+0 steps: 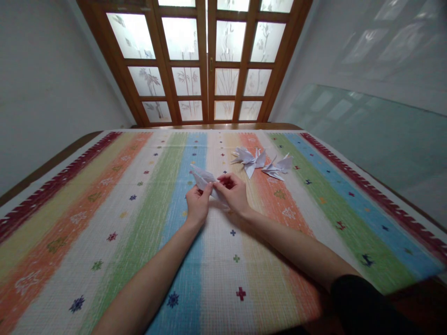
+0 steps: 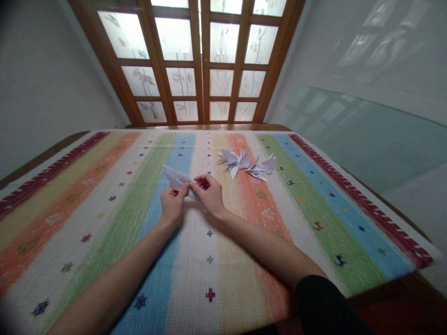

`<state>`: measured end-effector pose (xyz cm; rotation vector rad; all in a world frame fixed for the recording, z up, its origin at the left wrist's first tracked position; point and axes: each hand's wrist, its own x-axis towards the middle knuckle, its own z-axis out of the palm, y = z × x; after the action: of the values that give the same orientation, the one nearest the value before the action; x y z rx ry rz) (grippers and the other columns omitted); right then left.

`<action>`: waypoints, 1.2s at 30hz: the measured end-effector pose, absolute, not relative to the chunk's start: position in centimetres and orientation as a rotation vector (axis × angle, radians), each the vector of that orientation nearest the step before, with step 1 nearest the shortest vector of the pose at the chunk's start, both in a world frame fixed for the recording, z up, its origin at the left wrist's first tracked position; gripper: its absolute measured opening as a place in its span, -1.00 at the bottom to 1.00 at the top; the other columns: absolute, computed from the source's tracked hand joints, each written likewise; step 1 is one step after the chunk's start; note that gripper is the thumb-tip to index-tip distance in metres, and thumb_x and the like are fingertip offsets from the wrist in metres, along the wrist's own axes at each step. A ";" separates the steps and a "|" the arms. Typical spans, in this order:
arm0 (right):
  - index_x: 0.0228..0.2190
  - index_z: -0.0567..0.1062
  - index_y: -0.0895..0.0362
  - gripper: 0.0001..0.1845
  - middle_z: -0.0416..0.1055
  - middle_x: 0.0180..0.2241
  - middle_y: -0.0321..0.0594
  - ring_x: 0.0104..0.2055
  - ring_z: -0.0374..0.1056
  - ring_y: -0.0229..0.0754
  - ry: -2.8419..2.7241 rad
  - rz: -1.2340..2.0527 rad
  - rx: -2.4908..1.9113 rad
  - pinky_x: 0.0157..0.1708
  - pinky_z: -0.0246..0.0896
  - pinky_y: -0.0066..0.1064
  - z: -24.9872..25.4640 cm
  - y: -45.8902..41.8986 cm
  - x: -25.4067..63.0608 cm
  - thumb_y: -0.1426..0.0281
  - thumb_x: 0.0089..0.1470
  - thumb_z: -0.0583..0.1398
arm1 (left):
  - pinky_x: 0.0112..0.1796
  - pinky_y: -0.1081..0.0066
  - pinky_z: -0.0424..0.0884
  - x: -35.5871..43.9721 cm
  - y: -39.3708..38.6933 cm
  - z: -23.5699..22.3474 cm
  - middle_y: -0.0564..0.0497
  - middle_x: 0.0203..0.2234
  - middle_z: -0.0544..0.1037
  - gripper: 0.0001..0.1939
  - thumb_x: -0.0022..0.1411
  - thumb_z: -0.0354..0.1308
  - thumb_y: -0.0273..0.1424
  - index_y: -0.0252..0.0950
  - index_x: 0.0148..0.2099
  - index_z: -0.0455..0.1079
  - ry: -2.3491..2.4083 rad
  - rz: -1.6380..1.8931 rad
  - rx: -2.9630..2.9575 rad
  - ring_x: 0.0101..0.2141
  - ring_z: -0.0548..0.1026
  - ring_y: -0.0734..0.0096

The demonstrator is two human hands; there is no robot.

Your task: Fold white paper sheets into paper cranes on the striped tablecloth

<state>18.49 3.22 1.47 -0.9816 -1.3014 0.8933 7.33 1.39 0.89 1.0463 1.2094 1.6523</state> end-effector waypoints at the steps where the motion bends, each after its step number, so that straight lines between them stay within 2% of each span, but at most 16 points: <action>1: -0.41 0.47 0.12 -0.73 0.40 -0.54 -0.33 -0.52 0.29 -0.27 -1.292 0.927 -0.989 -0.51 0.22 -0.44 1.5 3.4 18.5 0.24 -0.14 0.35 | -0.48 0.46 0.34 7.2 1.5 0.9 0.00 -0.54 0.54 -0.67 -0.02 0.31 -0.16 -0.37 -0.40 0.49 1.211 1.642 1.037 -0.55 0.41 0.48; 7: -0.36 0.42 0.12 -0.65 0.38 -0.53 -0.39 -0.54 0.28 -0.33 -1.360 1.179 -0.920 -0.53 0.21 -0.48 1.4 3.7 18.8 0.26 -0.21 0.37 | -0.51 0.48 0.27 6.3 2.1 0.5 0.06 -0.59 0.51 -0.71 -0.03 0.31 -0.20 -0.37 -0.44 0.49 1.290 1.642 1.027 -0.57 0.36 0.51; 11: -0.28 0.35 0.08 -0.59 0.35 -0.62 -0.51 -0.65 0.26 -0.35 -1.404 1.426 -0.868 -0.64 0.14 -0.54 1.2 3.2 18.6 0.30 -0.19 0.34 | -0.46 0.48 0.30 5.8 2.4 0.4 0.07 -0.57 0.50 -0.74 -0.02 0.31 -0.23 -0.35 -0.42 0.45 1.357 1.669 1.052 -0.54 0.39 0.50; 12: -0.25 0.32 0.07 -0.56 0.35 -0.64 -0.54 -0.66 0.26 -0.35 -1.398 1.464 -0.850 -0.65 0.12 -0.55 1.1 3.1 18.6 0.30 -0.19 0.34 | -0.44 0.47 0.32 5.7 2.4 0.4 0.07 -0.55 0.52 -0.73 -0.02 0.32 -0.25 -0.35 -0.34 0.44 1.338 1.675 1.035 -0.52 0.41 0.49; 14: -0.20 0.27 0.04 -0.50 0.36 -0.65 -0.57 -0.68 0.26 -0.35 -1.357 1.495 -0.816 -0.65 0.11 -0.56 1.1 3.0 18.6 0.31 -0.19 0.34 | -0.43 0.48 0.35 5.7 2.4 0.6 0.08 -0.51 0.53 -0.58 -0.01 0.31 -0.29 -0.33 -0.10 0.39 1.265 1.693 0.990 -0.52 0.45 0.49; 16: -0.22 0.25 0.03 -0.51 0.34 -0.65 -0.59 -0.68 0.24 -0.36 -1.321 1.495 -0.794 -0.66 0.10 -0.57 1.1 3.0 18.7 0.30 -0.18 0.34 | -0.45 0.49 0.34 5.7 2.3 0.9 0.11 -0.51 0.52 -0.40 0.01 0.29 -0.32 -0.27 0.11 0.23 1.181 1.707 0.984 -0.55 0.44 0.50; 17: -0.24 0.26 0.04 -0.54 0.32 -0.66 -0.59 -0.69 0.23 -0.36 -1.318 1.491 -0.786 -0.66 0.09 -0.57 1.2 3.0 18.8 0.29 -0.16 0.34 | -0.47 0.50 0.34 5.7 2.2 1.0 0.12 -0.51 0.51 -0.37 0.03 0.27 -0.33 -0.24 0.14 0.18 1.145 1.706 1.001 -0.57 0.43 0.51; 19: -0.25 0.29 0.05 -0.61 0.25 -0.69 -0.60 -0.70 0.19 -0.37 -1.346 1.469 -0.771 -0.67 0.08 -0.57 1.3 3.2 19.0 0.27 -0.11 0.31 | -0.48 0.50 0.34 5.7 2.2 1.1 0.12 -0.50 0.50 -0.47 0.04 0.24 -0.33 -0.21 0.07 0.22 1.105 1.696 1.056 -0.57 0.43 0.51; 21: -0.22 0.35 0.05 -0.68 0.23 -0.68 -0.58 -0.69 0.20 -0.36 -1.395 1.439 -0.762 -0.66 0.12 -0.54 1.5 3.4 19.3 0.26 -0.04 0.25 | -0.48 0.50 0.35 5.6 2.3 1.1 0.10 -0.50 0.48 -0.67 0.02 0.23 -0.34 -0.23 -0.13 0.31 1.120 1.694 1.117 -0.55 0.43 0.50; 23: -0.21 0.40 0.05 -0.74 0.28 -0.62 -0.51 -0.65 0.24 -0.34 -1.438 1.428 -0.765 -0.64 0.18 -0.52 1.5 3.5 19.5 0.29 0.00 0.19 | -0.47 0.49 0.35 5.4 2.3 1.1 0.09 -0.52 0.47 -0.81 -0.01 0.22 -0.35 -0.25 -0.30 0.33 1.155 1.692 1.170 -0.52 0.43 0.49; 25: -0.27 0.44 0.05 -0.79 0.35 -0.55 -0.43 -0.59 0.28 -0.32 -1.453 1.419 -0.777 -0.62 0.22 -0.50 1.3 3.7 19.6 0.33 -0.02 0.15 | -0.44 0.48 0.36 5.2 2.4 1.1 0.06 -0.53 0.47 -0.86 -0.03 0.20 -0.35 -0.27 -0.38 0.36 1.158 1.659 1.180 -0.51 0.41 0.48; 30: -0.35 0.49 0.08 -0.80 0.46 -0.43 -0.33 -0.51 0.33 -0.30 -1.432 1.315 -0.789 -0.58 0.23 -0.51 0.8 4.2 19.7 0.41 -0.11 0.15 | -0.38 0.41 0.38 4.9 2.5 0.6 0.02 -0.46 0.51 -0.80 -0.12 0.12 -0.41 -0.27 -0.34 0.41 1.044 1.584 1.111 -0.44 0.45 0.41; 36: -0.40 0.49 0.08 -0.82 0.44 -0.46 -0.33 -0.54 0.27 -0.31 -1.418 1.314 -0.803 -0.58 0.19 -0.50 0.8 4.5 20.1 0.39 -0.15 0.16 | -0.31 0.36 0.41 4.8 2.4 0.3 0.02 -0.42 0.53 -0.68 -0.21 0.16 -0.47 -0.27 -0.28 0.40 0.932 1.523 1.125 -0.39 0.49 0.38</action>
<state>20.06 4.50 0.85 -0.8033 -1.4184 1.3136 4.77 2.42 0.25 1.1248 0.9316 1.5230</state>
